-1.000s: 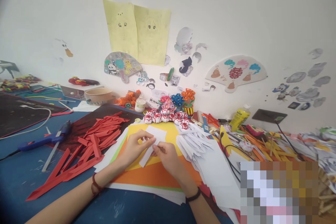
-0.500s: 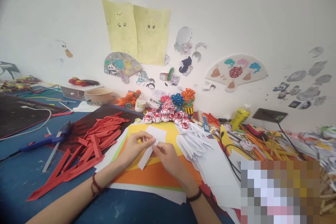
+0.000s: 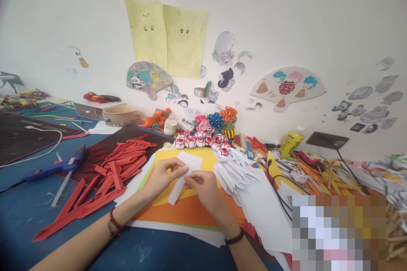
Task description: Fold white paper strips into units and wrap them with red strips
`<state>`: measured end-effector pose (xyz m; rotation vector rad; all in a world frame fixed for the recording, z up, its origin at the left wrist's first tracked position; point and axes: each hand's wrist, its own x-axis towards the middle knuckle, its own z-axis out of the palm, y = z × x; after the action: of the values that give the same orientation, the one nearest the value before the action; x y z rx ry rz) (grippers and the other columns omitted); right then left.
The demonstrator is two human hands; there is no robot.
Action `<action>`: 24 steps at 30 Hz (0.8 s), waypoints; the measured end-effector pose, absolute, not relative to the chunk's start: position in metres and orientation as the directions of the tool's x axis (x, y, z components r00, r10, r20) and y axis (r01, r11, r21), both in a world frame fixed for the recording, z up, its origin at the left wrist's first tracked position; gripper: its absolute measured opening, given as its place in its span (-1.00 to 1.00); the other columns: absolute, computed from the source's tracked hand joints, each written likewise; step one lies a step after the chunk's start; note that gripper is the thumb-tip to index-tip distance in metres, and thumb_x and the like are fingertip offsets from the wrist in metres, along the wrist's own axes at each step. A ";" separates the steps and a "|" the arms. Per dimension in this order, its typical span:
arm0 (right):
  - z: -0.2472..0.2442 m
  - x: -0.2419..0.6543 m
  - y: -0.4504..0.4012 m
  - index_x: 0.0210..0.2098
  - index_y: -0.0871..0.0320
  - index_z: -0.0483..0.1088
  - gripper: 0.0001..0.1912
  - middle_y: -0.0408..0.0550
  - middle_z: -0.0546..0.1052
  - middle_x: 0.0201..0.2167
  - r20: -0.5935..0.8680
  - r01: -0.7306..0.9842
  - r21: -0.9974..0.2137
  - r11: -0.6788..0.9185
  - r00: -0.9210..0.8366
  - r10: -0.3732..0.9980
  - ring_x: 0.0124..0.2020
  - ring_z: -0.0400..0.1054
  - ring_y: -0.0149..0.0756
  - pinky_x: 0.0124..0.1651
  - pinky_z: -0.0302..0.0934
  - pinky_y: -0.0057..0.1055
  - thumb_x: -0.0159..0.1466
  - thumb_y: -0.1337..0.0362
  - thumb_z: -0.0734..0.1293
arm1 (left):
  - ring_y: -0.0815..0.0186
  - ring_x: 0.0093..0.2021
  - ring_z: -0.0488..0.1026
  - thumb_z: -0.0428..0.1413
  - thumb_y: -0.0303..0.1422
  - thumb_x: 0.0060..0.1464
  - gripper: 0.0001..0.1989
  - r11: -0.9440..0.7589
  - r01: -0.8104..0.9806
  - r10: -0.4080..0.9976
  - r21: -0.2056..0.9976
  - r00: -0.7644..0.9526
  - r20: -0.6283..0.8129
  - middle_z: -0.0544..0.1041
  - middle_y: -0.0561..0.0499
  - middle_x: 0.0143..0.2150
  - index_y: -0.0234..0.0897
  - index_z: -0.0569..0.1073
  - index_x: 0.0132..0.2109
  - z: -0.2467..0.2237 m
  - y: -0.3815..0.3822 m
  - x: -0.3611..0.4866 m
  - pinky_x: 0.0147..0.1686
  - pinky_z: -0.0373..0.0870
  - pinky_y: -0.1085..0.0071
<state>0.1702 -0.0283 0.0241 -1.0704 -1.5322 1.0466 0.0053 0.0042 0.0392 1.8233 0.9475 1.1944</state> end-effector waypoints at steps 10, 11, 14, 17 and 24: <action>0.023 0.175 -0.029 -0.54 0.18 0.48 -0.66 -0.09 0.51 -0.58 0.233 0.184 -0.945 0.269 -0.197 0.952 -0.53 0.37 -0.32 -0.42 0.27 -0.42 0.19 0.05 0.36 | 0.35 -0.40 0.34 0.01 -0.18 0.19 -0.68 -0.519 0.225 0.831 0.825 0.361 0.424 0.49 0.01 -0.42 -0.33 0.48 -0.37 0.043 0.001 0.002 -0.38 0.22 0.47; 0.023 0.176 -0.028 -0.55 0.18 0.48 -0.66 -0.09 0.51 -0.58 0.247 0.196 -0.939 0.282 -0.187 0.951 -0.54 0.36 -0.33 -0.43 0.26 -0.44 0.19 0.05 0.36 | 0.35 -0.40 0.34 0.00 -0.18 0.20 -0.67 -0.531 0.250 0.820 0.810 0.390 0.418 0.49 0.01 -0.42 -0.32 0.48 -0.36 0.042 0.002 0.001 -0.38 0.21 0.47; 0.022 0.180 -0.028 -0.54 0.17 0.48 -0.66 -0.09 0.51 -0.58 0.268 0.215 -0.929 0.302 -0.172 0.948 -0.54 0.35 -0.33 -0.44 0.24 -0.44 0.19 0.04 0.35 | 0.36 -0.44 0.32 -0.01 -0.18 0.21 -0.64 -0.575 0.333 0.797 0.747 0.433 0.421 0.47 0.02 -0.46 -0.32 0.44 -0.43 0.041 0.001 0.001 -0.40 0.19 0.47; 0.021 0.180 -0.027 -0.55 0.17 0.48 -0.61 -0.08 0.50 -0.58 0.259 0.214 -0.931 0.295 -0.183 0.948 -0.55 0.35 -0.32 -0.46 0.24 -0.43 0.19 -0.01 0.34 | 0.38 -0.47 0.29 -0.01 -0.20 0.21 -0.62 -0.620 0.386 0.778 0.683 0.410 0.475 0.42 0.04 -0.51 -0.32 0.39 -0.50 0.040 -0.001 0.002 -0.41 0.17 0.48; 0.020 0.184 -0.025 -0.55 0.18 0.48 -0.64 -0.07 0.51 -0.59 0.258 0.205 -0.936 0.286 -0.152 0.954 -0.58 0.35 -0.32 -0.47 0.23 -0.43 0.17 0.02 0.36 | 0.36 -0.45 0.34 0.00 -0.18 0.20 -0.64 -0.606 0.406 0.778 0.684 0.483 0.402 0.50 0.02 -0.48 -0.30 0.51 -0.42 0.038 0.001 -0.001 -0.42 0.19 0.49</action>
<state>0.1843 -0.0250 0.0196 -1.0955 -1.5843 0.9689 -0.0006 0.0013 0.0383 2.2253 0.9766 0.9715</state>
